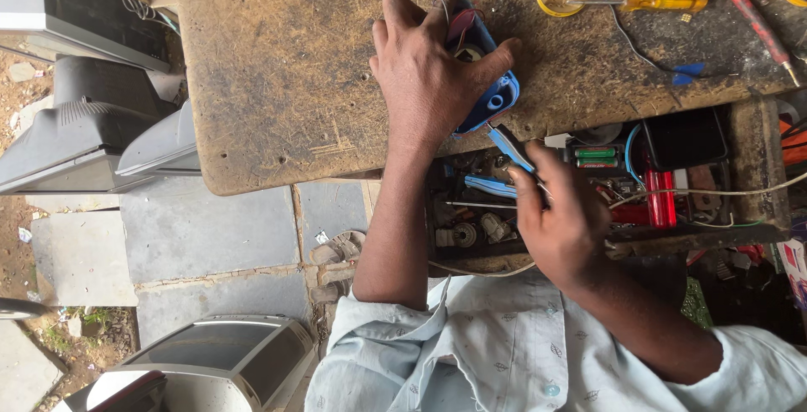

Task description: The person uses a soldering iron to work on wires inside a small blue plastic housing, then uses pliers to cut and adjust wires, and a screwdriver to tighten screws on the housing. The person handles the housing and tools throughout the process.

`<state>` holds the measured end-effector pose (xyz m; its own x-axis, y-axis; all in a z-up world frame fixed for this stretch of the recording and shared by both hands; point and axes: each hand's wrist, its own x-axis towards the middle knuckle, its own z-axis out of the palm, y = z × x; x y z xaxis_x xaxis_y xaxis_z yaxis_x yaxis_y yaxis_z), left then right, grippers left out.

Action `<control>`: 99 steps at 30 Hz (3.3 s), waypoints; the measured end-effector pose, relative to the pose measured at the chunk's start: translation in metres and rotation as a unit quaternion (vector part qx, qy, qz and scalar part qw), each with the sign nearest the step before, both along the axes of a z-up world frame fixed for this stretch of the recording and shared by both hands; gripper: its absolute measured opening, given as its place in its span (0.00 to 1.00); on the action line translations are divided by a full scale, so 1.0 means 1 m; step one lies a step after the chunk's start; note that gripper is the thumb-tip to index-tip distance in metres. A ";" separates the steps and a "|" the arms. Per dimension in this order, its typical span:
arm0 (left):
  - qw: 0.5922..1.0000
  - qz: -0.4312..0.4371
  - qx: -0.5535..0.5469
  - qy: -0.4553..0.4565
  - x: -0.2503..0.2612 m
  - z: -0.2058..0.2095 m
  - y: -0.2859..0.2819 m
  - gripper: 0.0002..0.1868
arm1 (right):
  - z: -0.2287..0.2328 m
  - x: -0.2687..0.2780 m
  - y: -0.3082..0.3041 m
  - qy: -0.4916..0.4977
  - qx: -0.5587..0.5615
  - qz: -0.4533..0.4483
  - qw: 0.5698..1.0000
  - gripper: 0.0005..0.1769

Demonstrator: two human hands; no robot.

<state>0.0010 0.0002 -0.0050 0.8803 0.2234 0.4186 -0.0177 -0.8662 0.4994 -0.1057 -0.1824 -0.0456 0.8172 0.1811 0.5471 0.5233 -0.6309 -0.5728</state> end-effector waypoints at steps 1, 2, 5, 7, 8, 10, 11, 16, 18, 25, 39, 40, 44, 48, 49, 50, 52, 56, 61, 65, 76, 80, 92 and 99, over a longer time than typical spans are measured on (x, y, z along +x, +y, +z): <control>1.000 -0.002 -0.003 0.001 0.000 0.000 0.000 0.40 | 0.001 0.004 0.000 -0.035 -0.019 0.021 0.999 0.19; 1.000 -0.002 -0.007 0.002 0.000 0.001 0.000 0.40 | 0.001 0.006 0.000 -0.070 -0.039 0.043 0.996 0.19; 1.000 0.003 0.004 -0.002 0.000 0.002 0.000 0.39 | 0.002 0.004 0.003 -0.078 -0.063 0.032 0.994 0.18; 1.000 0.002 0.004 0.010 0.000 0.004 0.000 0.39 | 0.004 0.000 0.006 0.047 0.065 0.041 0.996 0.15; 1.000 0.001 0.003 0.016 0.000 0.004 0.000 0.39 | 0.005 -0.001 0.007 0.110 0.128 0.046 0.985 0.14; 1.000 0.002 0.001 0.004 0.001 0.005 0.000 0.39 | 0.009 0.001 0.005 0.337 0.300 0.000 0.892 0.14; 1.000 0.003 0.000 -0.001 0.000 0.005 0.000 0.39 | 0.012 0.002 0.003 0.442 0.376 -0.021 0.814 0.14; 1.000 -0.002 0.005 0.005 0.002 0.004 0.001 0.40 | 0.026 0.006 -0.006 0.390 0.253 0.020 0.885 0.16; 1.000 -0.001 0.009 0.003 0.001 0.002 0.001 0.40 | 0.028 0.001 -0.012 0.326 0.201 0.044 0.923 0.17; 1.000 -0.005 0.018 -0.007 0.002 -0.002 0.003 0.40 | 0.026 -0.008 -0.045 0.209 0.241 0.110 0.941 0.11; 0.999 -0.015 0.028 -0.026 0.003 -0.008 0.006 0.39 | -0.012 0.000 -0.049 0.519 0.562 0.134 0.630 0.21; 0.999 -0.015 0.027 -0.028 0.003 -0.008 0.006 0.40 | -0.007 -0.001 -0.051 0.529 0.555 0.127 0.629 0.21; 0.999 -0.023 0.012 -0.023 0.002 -0.008 0.006 0.37 | 0.006 0.001 -0.051 0.485 0.653 0.310 0.492 0.21; 1.000 -0.019 0.017 -0.013 0.002 -0.010 0.006 0.37 | 0.000 0.002 -0.054 0.611 0.486 0.185 0.596 0.28; 1.000 -0.018 0.020 -0.012 0.003 -0.010 0.007 0.37 | -0.003 0.002 -0.055 0.620 0.481 0.191 0.590 0.27; 0.999 -0.019 0.024 -0.012 0.003 -0.011 0.007 0.37 | -0.005 0.002 -0.055 0.628 0.476 0.197 0.583 0.27; 0.999 -0.021 0.030 -0.028 0.004 -0.013 0.007 0.38 | -0.007 0.002 -0.056 0.636 0.506 0.202 0.546 0.24; 0.999 -0.023 0.029 -0.032 0.005 -0.013 0.008 0.38 | -0.004 0.001 -0.052 0.588 0.661 0.360 0.297 0.16; 1.000 -0.004 0.023 0.006 0.004 -0.007 0.005 0.37 | 0.005 -0.005 -0.039 0.654 0.590 0.214 0.422 0.20; 1.000 -0.003 0.012 -0.001 0.002 0.001 0.002 0.39 | -0.001 -0.006 -0.043 0.645 0.594 0.234 0.420 0.24; 1.000 -0.006 0.001 0.007 0.000 0.005 0.001 0.39 | 0.001 -0.006 -0.048 0.663 0.618 0.205 0.370 0.30; 1.000 -0.007 0.011 0.004 0.002 0.004 0.002 0.40 | 0.015 -0.005 -0.046 0.628 0.624 0.352 0.303 0.27; 1.000 0.003 0.006 0.018 0.002 0.005 0.000 0.40 | 0.018 -0.006 -0.047 0.620 0.478 0.195 0.591 0.36; 1.000 0.013 0.006 0.025 0.002 0.006 -0.002 0.40 | 0.004 -0.005 -0.049 0.625 0.461 0.169 0.607 0.33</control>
